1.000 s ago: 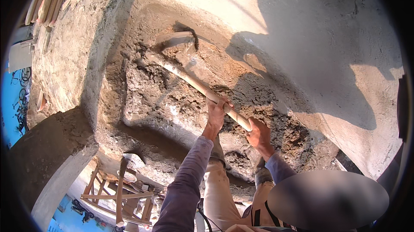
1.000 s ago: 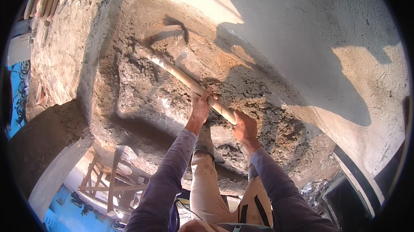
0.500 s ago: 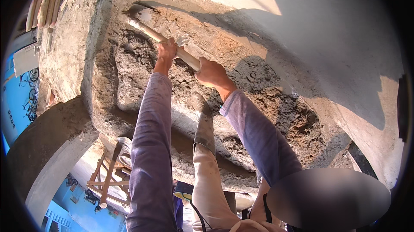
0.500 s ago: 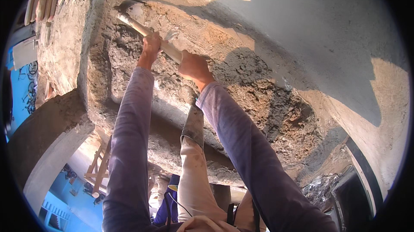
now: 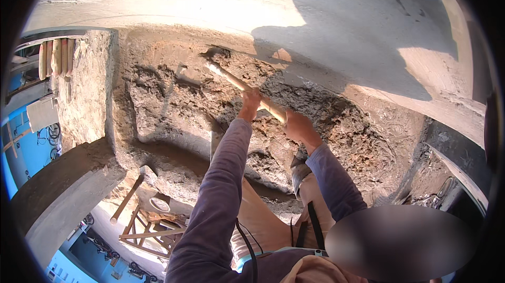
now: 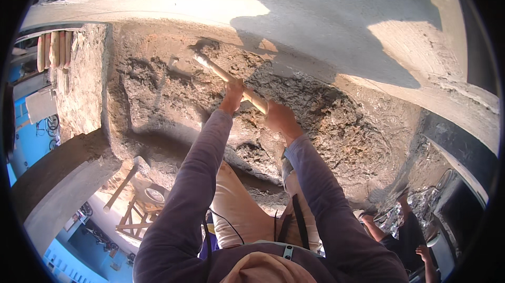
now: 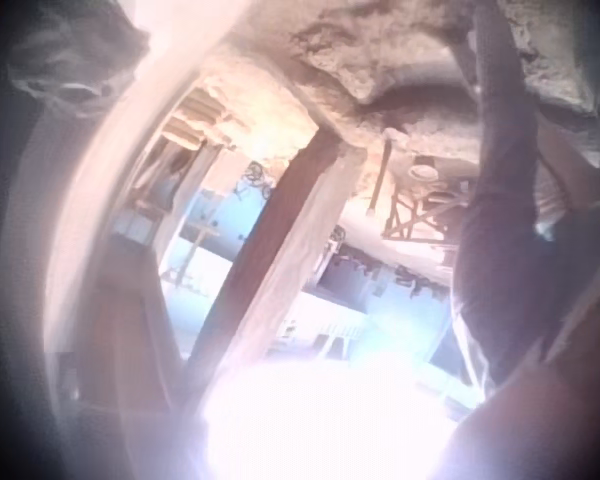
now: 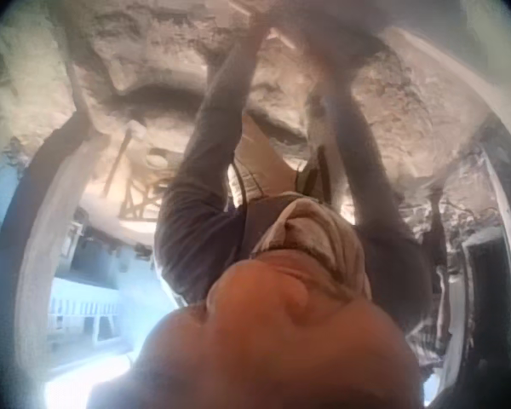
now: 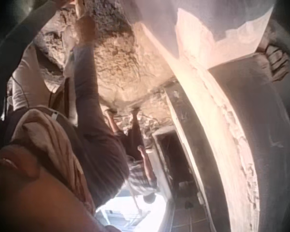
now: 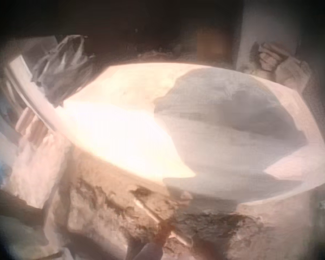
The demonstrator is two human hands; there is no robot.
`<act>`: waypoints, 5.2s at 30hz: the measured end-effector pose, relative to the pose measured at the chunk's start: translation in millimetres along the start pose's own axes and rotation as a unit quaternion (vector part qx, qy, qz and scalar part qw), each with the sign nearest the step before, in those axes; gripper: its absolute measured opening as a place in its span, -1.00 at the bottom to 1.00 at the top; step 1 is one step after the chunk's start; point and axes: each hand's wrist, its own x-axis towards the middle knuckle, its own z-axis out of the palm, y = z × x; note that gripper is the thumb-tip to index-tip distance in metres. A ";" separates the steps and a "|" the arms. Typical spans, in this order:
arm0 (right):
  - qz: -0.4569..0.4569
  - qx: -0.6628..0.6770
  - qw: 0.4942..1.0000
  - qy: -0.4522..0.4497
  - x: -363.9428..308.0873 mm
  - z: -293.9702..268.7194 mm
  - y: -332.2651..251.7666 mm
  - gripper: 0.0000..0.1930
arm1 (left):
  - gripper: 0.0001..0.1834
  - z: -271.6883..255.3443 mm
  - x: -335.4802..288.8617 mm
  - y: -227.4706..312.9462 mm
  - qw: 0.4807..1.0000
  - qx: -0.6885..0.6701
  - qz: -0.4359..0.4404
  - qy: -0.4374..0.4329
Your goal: The person uses a hoe to spread and level wet concrete on a construction site floor. They repeatedly pull and push the concrete to create a flat surface while another worker assists nearby.
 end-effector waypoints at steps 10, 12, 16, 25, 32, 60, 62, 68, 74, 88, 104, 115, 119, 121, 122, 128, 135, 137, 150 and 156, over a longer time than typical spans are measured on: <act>0.161 0.011 0.984 0.080 -341.2 48.1 199.0 -0.60 | -0.89 166.0 -183.2 -140.4 0.893 -0.365 -0.234 -0.117; 0.215 0.008 0.971 0.102 -444.6 66.6 251.5 -0.68 | -0.82 220.6 -272.8 -180.9 0.871 -0.342 -0.315 -0.161; 0.313 0.014 0.947 0.064 -577.2 16.6 251.6 -0.57 | -0.74 224.7 -388.0 -180.8 0.773 -0.340 -0.407 -0.348; 0.125 0.189 0.969 -0.098 -338.6 131.2 71.5 -0.53 | -0.68 -45.3 -232.6 -68.8 0.924 -0.267 -0.245 -0.118; -0.018 0.631 0.744 -0.220 25.0 168.0 -141.0 -0.81 | -0.78 -174.2 -24.2 20.3 0.987 0.094 0.031 0.123; 0.338 0.149 0.924 0.098 -708.1 154.7 264.3 -0.68 | -0.65 247.3 -438.2 -236.4 0.809 -0.099 -0.467 -0.344; 0.358 0.139 0.921 0.066 -706.2 141.7 227.3 -0.70 | -0.64 212.5 -458.7 -191.8 0.808 -0.118 -0.447 -0.366; 0.189 0.194 0.962 0.034 -509.0 162.4 105.8 -0.66 | -0.61 39.2 -326.7 -87.7 0.913 -0.134 -0.292 -0.252; -0.008 0.535 0.830 -0.157 -213.7 193.7 -109.2 -0.82 | -0.56 -156.9 -184.2 37.6 0.999 0.027 0.001 0.045; 0.075 0.633 0.744 -0.201 -9.9 223.2 -155.7 -0.87 | -0.77 -218.9 -73.4 -62.6 0.986 0.132 -0.097 -0.001; 0.232 0.677 0.690 -0.106 -419.1 111.7 147.7 -0.59 | -0.87 136.5 -248.4 -174.1 0.935 -0.133 -0.266 -0.193; 0.376 0.113 0.919 -0.029 -651.5 89.3 191.9 -0.67 | -0.74 173.3 -453.3 -189.0 0.790 -0.223 -0.468 -0.327; 0.213 0.230 0.945 -0.091 -482.5 126.6 107.6 -0.59 | -0.77 19.9 -324.5 -131.8 0.879 -0.240 -0.314 -0.267; 0.102 0.261 0.958 -0.065 -374.0 191.0 44.4 -0.55 | -0.74 -68.3 -256.0 -88.6 0.937 -0.224 -0.208 -0.168; 0.076 0.309 0.933 -0.168 -315.2 164.0 -9.6 -0.53 | -0.73 -122.1 -225.6 -66.6 0.968 -0.195 -0.134 -0.084; 0.077 0.616 0.730 -0.287 -63.9 242.2 -201.6 -0.84 | -0.76 -242.7 -163.5 -48.3 0.985 0.065 -0.050 0.155; 0.186 0.625 0.698 -0.295 -74.5 241.0 -129.2 -0.82 | -0.83 -212.8 -163.8 -134.1 0.987 -0.041 -0.157 0.009; 0.196 0.575 0.747 -0.272 -110.2 231.2 -68.8 -0.82 | -0.71 -143.6 -191.5 -161.7 0.986 -0.057 -0.157 0.011; 0.368 0.480 0.779 -0.167 -487.2 39.8 146.7 -0.74 | -0.77 150.7 -302.9 -241.3 0.901 -0.296 -0.273 -0.160; 0.288 -0.042 0.957 -0.007 -616.8 24.0 213.5 -0.73 | -0.68 234.1 -407.1 -232.6 0.773 -0.407 -0.443 -0.202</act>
